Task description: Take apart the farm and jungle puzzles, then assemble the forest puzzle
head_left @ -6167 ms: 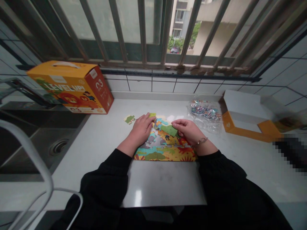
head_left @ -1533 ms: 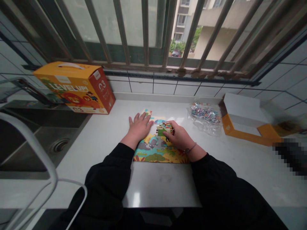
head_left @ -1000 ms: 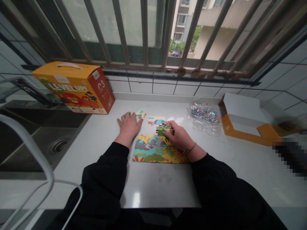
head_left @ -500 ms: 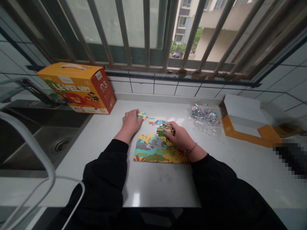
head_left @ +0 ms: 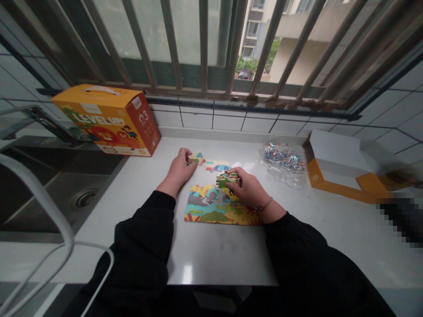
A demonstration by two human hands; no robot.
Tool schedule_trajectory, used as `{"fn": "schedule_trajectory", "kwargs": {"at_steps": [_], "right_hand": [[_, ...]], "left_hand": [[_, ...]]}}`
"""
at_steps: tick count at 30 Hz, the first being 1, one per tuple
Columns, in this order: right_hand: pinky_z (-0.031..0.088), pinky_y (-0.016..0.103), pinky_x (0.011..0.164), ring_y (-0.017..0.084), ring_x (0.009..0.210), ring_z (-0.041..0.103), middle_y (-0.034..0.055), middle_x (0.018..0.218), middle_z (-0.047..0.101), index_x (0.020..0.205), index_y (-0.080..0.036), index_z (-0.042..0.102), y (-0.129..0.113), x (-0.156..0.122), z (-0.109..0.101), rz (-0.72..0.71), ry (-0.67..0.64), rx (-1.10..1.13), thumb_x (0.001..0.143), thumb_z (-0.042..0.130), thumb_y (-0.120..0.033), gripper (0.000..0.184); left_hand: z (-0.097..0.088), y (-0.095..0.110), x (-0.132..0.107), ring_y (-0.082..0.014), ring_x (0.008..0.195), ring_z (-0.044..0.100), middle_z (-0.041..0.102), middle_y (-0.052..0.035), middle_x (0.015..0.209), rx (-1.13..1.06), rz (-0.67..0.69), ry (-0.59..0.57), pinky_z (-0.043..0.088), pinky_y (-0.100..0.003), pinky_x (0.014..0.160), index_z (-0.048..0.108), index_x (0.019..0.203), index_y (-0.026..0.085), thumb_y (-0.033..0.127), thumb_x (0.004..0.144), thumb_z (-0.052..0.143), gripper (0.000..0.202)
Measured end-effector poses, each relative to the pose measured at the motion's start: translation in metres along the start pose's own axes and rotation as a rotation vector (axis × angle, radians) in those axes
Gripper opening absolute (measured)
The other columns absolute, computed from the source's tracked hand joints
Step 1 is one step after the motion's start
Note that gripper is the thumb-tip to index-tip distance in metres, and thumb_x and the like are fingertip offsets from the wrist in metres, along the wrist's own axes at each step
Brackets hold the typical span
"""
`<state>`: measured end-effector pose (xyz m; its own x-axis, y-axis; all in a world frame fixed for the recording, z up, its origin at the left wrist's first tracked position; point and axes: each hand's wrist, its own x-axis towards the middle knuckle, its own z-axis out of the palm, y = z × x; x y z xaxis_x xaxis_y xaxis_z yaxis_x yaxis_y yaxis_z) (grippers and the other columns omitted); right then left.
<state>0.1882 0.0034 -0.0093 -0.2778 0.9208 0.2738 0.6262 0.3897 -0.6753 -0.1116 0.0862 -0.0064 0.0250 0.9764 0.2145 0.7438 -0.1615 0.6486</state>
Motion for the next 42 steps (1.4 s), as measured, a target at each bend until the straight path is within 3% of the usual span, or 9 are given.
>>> {"fn": "schedule_trajectory", "kwargs": {"at_steps": [5, 9, 13, 17, 21, 25, 29, 35, 42], "right_hand": [[0.056, 0.037, 0.088, 0.025, 0.094, 0.073, 0.0071, 0.11, 0.08, 0.127, -0.024, 0.068, 0.001, 0.002, 0.0, -0.003, 0.011, 0.032, 0.096, 0.078, -0.029, 0.032], [0.057, 0.041, 0.092, 0.027, 0.103, 0.072, 0.01, 0.115, 0.076, 0.119, -0.023, 0.068, 0.007, 0.004, 0.003, -0.034, 0.079, 0.047, 0.092, 0.081, -0.027, 0.03], [0.06, 0.042, 0.09, 0.028, 0.102, 0.074, 0.0103, 0.118, 0.076, 0.128, -0.023, 0.063, 0.011, 0.003, 0.006, 0.039, 0.113, 0.105, 0.086, 0.088, -0.029, 0.049], [0.06, 0.046, 0.1, 0.03, 0.113, 0.076, 0.0132, 0.132, 0.077, 0.146, -0.023, 0.062, 0.013, 0.002, 0.006, 0.051, 0.068, 0.083, 0.091, 0.085, -0.027, 0.06], [0.059, 0.048, 0.105, 0.032, 0.116, 0.075, 0.0112, 0.122, 0.079, 0.126, -0.024, 0.075, 0.015, 0.004, 0.005, -0.039, 0.018, 0.002, 0.096, 0.084, -0.03, 0.033], [0.059, 0.045, 0.101, 0.03, 0.112, 0.072, 0.01, 0.115, 0.076, 0.115, -0.024, 0.076, 0.018, 0.006, 0.006, -0.113, 0.018, -0.018, 0.098, 0.084, -0.033, 0.021], [0.058, 0.043, 0.1, 0.029, 0.11, 0.07, 0.0102, 0.115, 0.074, 0.113, -0.023, 0.074, 0.018, 0.006, 0.006, -0.149, 0.016, -0.001, 0.099, 0.082, -0.031, 0.019], [0.059, 0.044, 0.099, 0.028, 0.108, 0.071, 0.0094, 0.114, 0.075, 0.114, -0.024, 0.074, 0.016, 0.006, 0.006, -0.15, 0.027, 0.013, 0.099, 0.082, -0.031, 0.019], [0.057, 0.052, 0.114, 0.033, 0.127, 0.069, 0.0156, 0.131, 0.07, 0.118, -0.022, 0.076, 0.021, 0.005, 0.008, -0.135, 0.081, 0.03, 0.095, 0.084, -0.032, 0.026]], "left_hand": [[0.007, 0.019, -0.018, -0.0189, 0.082, 0.069, 0.072, 0.0007, 0.091, -0.219, 0.142, -0.136, 0.056, -0.034, 0.08, 0.064, 0.119, 0.026, 0.031, 0.1, 0.071, 0.021], [0.017, 0.04, -0.038, -0.0197, 0.086, 0.072, 0.078, -0.0023, 0.097, -0.438, 0.283, -0.323, 0.057, -0.036, 0.083, 0.071, 0.117, 0.026, 0.032, 0.102, 0.073, 0.016], [0.022, 0.051, -0.047, -0.0208, 0.095, 0.075, 0.082, -0.005, 0.107, -0.453, 0.329, -0.401, 0.057, -0.036, 0.088, 0.074, 0.12, 0.024, 0.026, 0.106, 0.065, 0.017], [0.021, 0.048, -0.044, -0.0228, 0.097, 0.075, 0.082, -0.0066, 0.11, -0.375, 0.325, -0.327, 0.06, -0.038, 0.088, 0.075, 0.122, 0.024, 0.028, 0.109, 0.059, 0.021], [0.023, 0.037, -0.034, -0.0285, 0.133, 0.069, 0.077, -0.0142, 0.141, -0.078, 0.371, -0.153, 0.053, -0.049, 0.119, 0.07, 0.141, 0.02, 0.023, 0.111, 0.051, 0.036], [0.032, 0.024, -0.027, -0.0374, 0.154, 0.055, 0.061, -0.0236, 0.165, 0.071, 0.346, -0.167, 0.037, -0.063, 0.132, 0.053, 0.164, 0.013, 0.028, 0.11, 0.054, 0.056], [0.036, 0.02, -0.026, -0.0427, 0.147, 0.056, 0.064, -0.0244, 0.159, 0.149, 0.318, -0.201, 0.032, -0.069, 0.131, 0.056, 0.162, 0.014, 0.034, 0.104, 0.063, 0.062], [0.03, 0.025, -0.024, -0.0425, 0.127, 0.061, 0.07, -0.0184, 0.129, 0.143, 0.285, -0.201, 0.039, -0.063, 0.122, 0.077, 0.128, 0.018, 0.043, 0.094, 0.077, 0.042], [0.024, 0.031, -0.028, -0.0327, 0.114, 0.066, 0.072, -0.0104, 0.12, -0.089, 0.26, -0.203, 0.052, -0.048, 0.104, 0.066, 0.122, 0.023, 0.035, 0.09, 0.082, 0.038]]}}
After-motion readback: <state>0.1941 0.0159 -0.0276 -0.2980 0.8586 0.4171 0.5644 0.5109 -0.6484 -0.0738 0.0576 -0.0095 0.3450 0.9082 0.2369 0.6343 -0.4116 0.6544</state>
